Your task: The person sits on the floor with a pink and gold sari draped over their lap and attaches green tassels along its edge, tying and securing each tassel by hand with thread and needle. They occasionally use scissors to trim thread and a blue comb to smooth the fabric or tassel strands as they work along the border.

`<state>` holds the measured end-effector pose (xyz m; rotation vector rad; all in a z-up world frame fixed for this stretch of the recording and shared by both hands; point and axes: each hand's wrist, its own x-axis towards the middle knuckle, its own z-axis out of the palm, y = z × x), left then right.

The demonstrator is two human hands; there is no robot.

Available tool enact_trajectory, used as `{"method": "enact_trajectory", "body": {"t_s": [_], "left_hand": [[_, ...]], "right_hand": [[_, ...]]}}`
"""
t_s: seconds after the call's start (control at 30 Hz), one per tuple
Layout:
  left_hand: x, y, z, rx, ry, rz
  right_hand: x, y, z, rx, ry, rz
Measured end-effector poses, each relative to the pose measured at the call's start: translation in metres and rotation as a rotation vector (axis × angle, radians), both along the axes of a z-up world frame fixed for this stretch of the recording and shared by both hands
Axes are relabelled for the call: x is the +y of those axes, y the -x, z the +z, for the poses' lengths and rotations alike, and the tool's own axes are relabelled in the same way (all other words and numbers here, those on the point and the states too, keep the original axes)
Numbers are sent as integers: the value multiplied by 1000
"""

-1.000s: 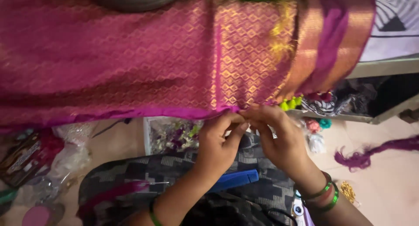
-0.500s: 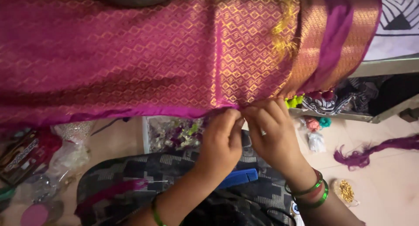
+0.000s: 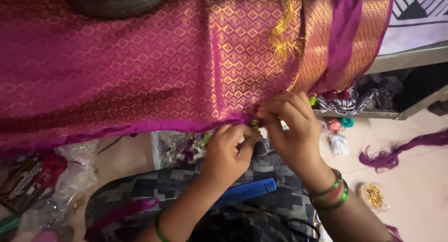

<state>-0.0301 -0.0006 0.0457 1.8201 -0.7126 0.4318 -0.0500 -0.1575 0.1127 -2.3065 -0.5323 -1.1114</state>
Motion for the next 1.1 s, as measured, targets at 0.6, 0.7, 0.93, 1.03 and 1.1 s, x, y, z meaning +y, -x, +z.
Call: {"method": "enact_trajectory", "body": {"t_s": [0.6,0.7,0.93,1.03,1.1], "left_hand": [[30,-3,57,-482,-332,171],[34,3,44,-382,-298,151],[16,-6,19,112,227,-20],[11,-10,12,147,211,82],[9,-19,9,91,219,85]], "right_hand": [[-1,25,-24,305,-180,53],[-5,25,-23,265,-189,-20],[1,18,-21,291,-144,46],[1,20,-20,203,-18,41],[-4,15,-21,181,15,15]]}}
